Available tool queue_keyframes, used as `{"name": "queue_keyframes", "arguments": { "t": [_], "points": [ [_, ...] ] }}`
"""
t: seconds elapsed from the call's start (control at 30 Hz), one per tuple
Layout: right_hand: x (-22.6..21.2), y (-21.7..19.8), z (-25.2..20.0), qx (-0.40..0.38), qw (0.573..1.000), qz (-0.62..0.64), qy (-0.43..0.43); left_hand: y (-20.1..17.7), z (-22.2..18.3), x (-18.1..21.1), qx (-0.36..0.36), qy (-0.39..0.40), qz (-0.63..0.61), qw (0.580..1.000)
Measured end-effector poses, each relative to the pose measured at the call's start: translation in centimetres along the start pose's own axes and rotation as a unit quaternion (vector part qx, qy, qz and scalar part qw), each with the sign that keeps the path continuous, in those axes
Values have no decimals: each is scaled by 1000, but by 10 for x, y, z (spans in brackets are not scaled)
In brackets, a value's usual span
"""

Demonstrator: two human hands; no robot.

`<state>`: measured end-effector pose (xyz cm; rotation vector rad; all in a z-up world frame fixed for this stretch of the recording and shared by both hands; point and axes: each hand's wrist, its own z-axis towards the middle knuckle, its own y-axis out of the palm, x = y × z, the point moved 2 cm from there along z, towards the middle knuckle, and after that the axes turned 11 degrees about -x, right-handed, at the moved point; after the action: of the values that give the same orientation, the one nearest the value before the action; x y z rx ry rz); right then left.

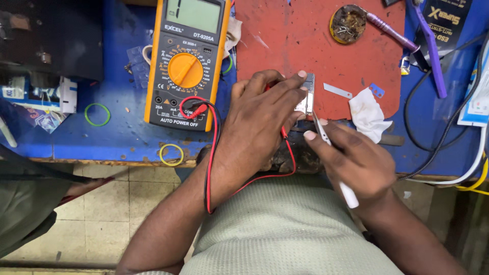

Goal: The person tests components on a circuit board with multimeter probes and uses tweezers to manipulate small components on the board surface.

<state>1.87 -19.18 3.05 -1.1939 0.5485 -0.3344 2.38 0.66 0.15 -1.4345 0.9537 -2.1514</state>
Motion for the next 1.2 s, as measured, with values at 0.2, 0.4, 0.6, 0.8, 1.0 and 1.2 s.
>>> {"name": "queue_keyframes", "arguments": {
  "t": [0.2,0.4,0.6,0.8,1.0,1.2],
  "points": [
    [3,-2,7,31,997,66,25,0,-1,4,0,-3,27,1000],
    [0,-3,9,58,998,-3,-6,1,0,3,13,13,33,999],
    [19,-4,6,95,992,52,72,1,2,3,24,7,12,1000],
    [31,5,-15,114,969,145,164,0,1,4,17,10,27,999],
    [31,3,-12,140,934,261,200,-1,2,6,-10,1,61,998],
    [61,-35,-9,174,895,356,204,-4,3,7,-13,1,27,1000]
  ]
}}
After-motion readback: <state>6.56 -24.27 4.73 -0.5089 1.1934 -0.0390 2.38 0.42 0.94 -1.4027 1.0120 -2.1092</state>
